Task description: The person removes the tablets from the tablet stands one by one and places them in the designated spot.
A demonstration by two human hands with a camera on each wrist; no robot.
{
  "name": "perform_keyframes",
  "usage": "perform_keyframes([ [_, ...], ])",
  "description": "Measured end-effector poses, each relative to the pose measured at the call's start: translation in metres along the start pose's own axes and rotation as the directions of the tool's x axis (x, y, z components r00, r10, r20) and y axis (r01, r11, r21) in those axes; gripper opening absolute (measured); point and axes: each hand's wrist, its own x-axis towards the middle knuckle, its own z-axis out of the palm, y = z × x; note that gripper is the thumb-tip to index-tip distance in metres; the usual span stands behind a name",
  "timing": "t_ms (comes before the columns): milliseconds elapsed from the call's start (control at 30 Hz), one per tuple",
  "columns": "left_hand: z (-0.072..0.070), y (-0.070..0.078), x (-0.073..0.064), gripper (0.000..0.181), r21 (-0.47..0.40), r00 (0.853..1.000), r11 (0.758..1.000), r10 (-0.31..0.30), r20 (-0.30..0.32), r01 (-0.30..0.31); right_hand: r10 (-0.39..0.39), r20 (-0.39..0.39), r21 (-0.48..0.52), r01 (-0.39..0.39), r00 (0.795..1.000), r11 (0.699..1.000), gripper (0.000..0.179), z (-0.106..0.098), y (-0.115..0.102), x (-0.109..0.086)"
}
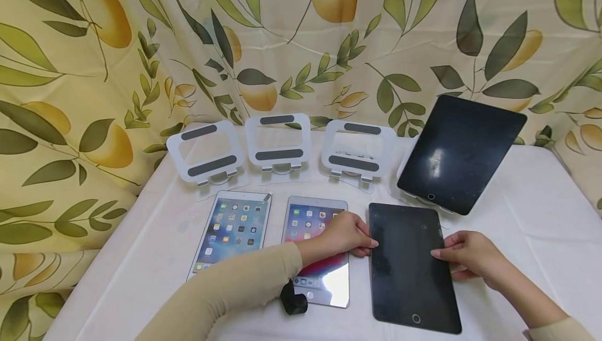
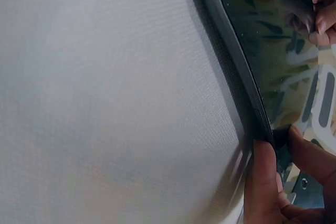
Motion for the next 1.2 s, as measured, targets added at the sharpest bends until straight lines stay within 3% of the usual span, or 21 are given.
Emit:
perform_keyframes([
  [367, 0.001, 0.000, 0.008, 0.018, 0.111, 1.000, 0.994, 0.014, 0.021, -0.016, -0.011, -0.027, -0.069, 0.009, 1.000, 0.998, 0.065, -0.002, 0.002, 0.011],
  [600, -0.004, 0.002, 0.009, 0.013, 0.135, 0.997, 0.990, 0.023, 0.071, -0.033, -0.020, -0.052, -0.078, 0.016, 0.998, 0.997, 0.057, -0.002, 0.002, 0.012],
  [867, -0.008, 0.009, 0.011, 0.022, 0.325, 0.993, 0.938, 0.107, 0.051, -0.118, -0.026, -0.034, -0.040, 0.025, 0.999, 0.999, 0.058, -0.010, 0.002, 0.008],
  [1200, -0.012, 0.019, 0.019, 0.016, 0.205, 0.986, 0.965, 0.167, 0.003, -0.164, -0.080, -0.064, -0.035, 0.078, 0.995, 0.996, 0.052, -0.017, -0.003, 0.005],
])
